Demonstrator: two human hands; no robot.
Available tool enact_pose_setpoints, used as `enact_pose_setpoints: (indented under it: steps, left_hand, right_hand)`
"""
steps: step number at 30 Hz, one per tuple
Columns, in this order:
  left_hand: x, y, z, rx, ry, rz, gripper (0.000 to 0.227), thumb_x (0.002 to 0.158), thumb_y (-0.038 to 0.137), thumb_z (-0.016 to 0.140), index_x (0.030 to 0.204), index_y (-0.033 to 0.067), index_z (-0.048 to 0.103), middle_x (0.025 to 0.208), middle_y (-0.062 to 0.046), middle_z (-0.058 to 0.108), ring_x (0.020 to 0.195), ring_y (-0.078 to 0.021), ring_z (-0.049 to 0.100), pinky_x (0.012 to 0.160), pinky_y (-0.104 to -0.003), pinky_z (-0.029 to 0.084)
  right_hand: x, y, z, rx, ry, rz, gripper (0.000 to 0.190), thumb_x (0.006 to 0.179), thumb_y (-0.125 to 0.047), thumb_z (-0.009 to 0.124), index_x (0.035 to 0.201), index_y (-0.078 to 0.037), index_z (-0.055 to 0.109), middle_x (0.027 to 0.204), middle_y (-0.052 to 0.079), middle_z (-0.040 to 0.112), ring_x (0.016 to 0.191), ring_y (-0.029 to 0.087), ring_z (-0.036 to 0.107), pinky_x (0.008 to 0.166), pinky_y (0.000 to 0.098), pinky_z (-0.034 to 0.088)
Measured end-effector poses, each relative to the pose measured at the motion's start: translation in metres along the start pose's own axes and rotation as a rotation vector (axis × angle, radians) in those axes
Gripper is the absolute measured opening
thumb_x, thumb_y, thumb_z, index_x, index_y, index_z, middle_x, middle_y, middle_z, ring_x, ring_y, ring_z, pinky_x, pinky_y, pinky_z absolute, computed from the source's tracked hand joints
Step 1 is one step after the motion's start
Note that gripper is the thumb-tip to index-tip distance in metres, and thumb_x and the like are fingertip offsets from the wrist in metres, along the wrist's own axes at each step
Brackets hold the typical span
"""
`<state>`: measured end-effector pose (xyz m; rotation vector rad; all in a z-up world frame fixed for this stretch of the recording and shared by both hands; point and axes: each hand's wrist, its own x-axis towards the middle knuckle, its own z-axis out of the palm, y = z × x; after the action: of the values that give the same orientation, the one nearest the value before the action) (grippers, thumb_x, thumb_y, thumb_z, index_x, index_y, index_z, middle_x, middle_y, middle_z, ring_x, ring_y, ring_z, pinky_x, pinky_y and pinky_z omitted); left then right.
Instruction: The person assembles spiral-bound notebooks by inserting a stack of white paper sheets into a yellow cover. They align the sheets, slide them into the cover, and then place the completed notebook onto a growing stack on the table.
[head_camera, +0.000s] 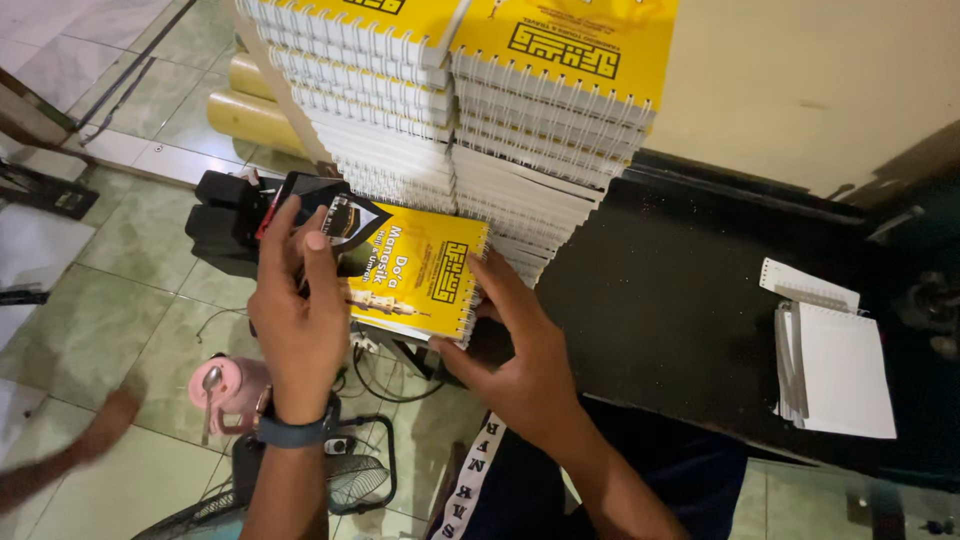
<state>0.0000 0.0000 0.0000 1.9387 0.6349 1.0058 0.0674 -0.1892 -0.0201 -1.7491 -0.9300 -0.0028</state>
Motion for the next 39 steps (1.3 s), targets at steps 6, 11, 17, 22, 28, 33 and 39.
enact_pose_setpoints:
  steps: [6, 11, 17, 22, 28, 33, 39]
  left_hand:
    - [-0.001, 0.004, -0.003, -0.089, -0.025, -0.133, 0.053, 0.107, 0.044, 0.040, 0.147, 0.0103, 0.049, 0.144, -0.007, 0.065, 0.061, -0.0067, 0.051, 0.054, -0.024, 0.045]
    - [0.000, -0.019, -0.003, -0.183, -0.068, 0.002, 0.053, 0.111, 0.041, 0.034, 0.137, 0.0016, 0.060, 0.134, -0.018, 0.068, 0.127, -0.0258, 0.065, 0.102, -0.035, 0.053]
    - [-0.001, -0.020, 0.003, -0.258, -0.043, -0.080, 0.064, 0.108, 0.049, 0.029, 0.141, 0.0022, 0.058, 0.138, -0.017, 0.065, 0.127, -0.0254, 0.063, 0.104, -0.035, 0.051]
    - [0.003, -0.019, 0.002, -0.174, -0.015, -0.072, 0.058, 0.107, 0.046, 0.040, 0.143, 0.0034, 0.057, 0.142, -0.016, 0.063, 0.131, -0.0243, 0.061, 0.106, -0.034, 0.049]
    - [0.007, -0.008, -0.001, -0.104, -0.070, 0.008, 0.057, 0.114, 0.036, 0.038, 0.068, 0.0017, 0.040, 0.137, -0.020, 0.069, 0.106, -0.0112, 0.063, 0.067, -0.028, 0.044]
    - [0.011, 0.001, -0.001, -0.072, -0.120, -0.057, 0.058, 0.112, 0.038, 0.027, 0.141, 0.0031, 0.064, 0.130, -0.013, 0.070, 0.110, -0.0133, 0.062, 0.083, -0.026, 0.048]
    - [0.013, -0.005, 0.002, -0.151, -0.097, -0.082, 0.068, 0.109, 0.049, 0.026, 0.134, 0.0004, 0.066, 0.131, -0.017, 0.070, 0.114, -0.0223, 0.069, 0.089, -0.030, 0.056]
  right_hand:
    - [-0.002, 0.003, -0.001, 0.017, -0.011, 0.018, 0.078, 0.091, -0.018, 0.080, 0.157, -0.016, 0.037, 0.166, 0.018, 0.037, 0.153, 0.029, 0.042, 0.108, 0.0378, 0.060]
    - [-0.017, 0.016, 0.020, -0.029, 0.102, -0.082, 0.086, 0.095, -0.014, 0.078, 0.162, -0.013, 0.025, 0.170, 0.020, 0.029, 0.152, 0.034, 0.046, 0.112, 0.0413, 0.060]
    - [-0.028, 0.027, 0.052, -0.293, 0.208, -0.180, 0.083, 0.105, -0.019, 0.071, 0.165, -0.005, 0.014, 0.169, 0.027, 0.028, 0.145, 0.046, 0.046, 0.107, 0.0483, 0.059]
    - [-0.023, 0.021, 0.057, -0.429, 0.278, -0.220, 0.077, 0.105, -0.026, 0.072, 0.160, 0.004, 0.026, 0.163, 0.028, 0.036, 0.141, 0.047, 0.052, 0.108, 0.0493, 0.057]
    - [-0.022, 0.022, 0.056, -0.438, 0.344, -0.259, 0.078, 0.103, -0.026, 0.077, 0.159, 0.002, 0.030, 0.161, 0.027, 0.043, 0.140, 0.044, 0.057, 0.104, 0.0464, 0.060]
    - [-0.022, 0.025, 0.050, -0.446, 0.348, -0.256, 0.061, 0.096, -0.027, 0.086, 0.143, -0.008, 0.053, 0.153, 0.029, 0.049, 0.116, 0.039, 0.065, 0.091, 0.0397, 0.061]
    - [-0.019, 0.021, 0.053, -0.555, 0.447, -0.308, 0.057, 0.098, -0.037, 0.084, 0.140, -0.009, 0.057, 0.150, 0.022, 0.056, 0.122, 0.036, 0.062, 0.098, 0.0422, 0.059]
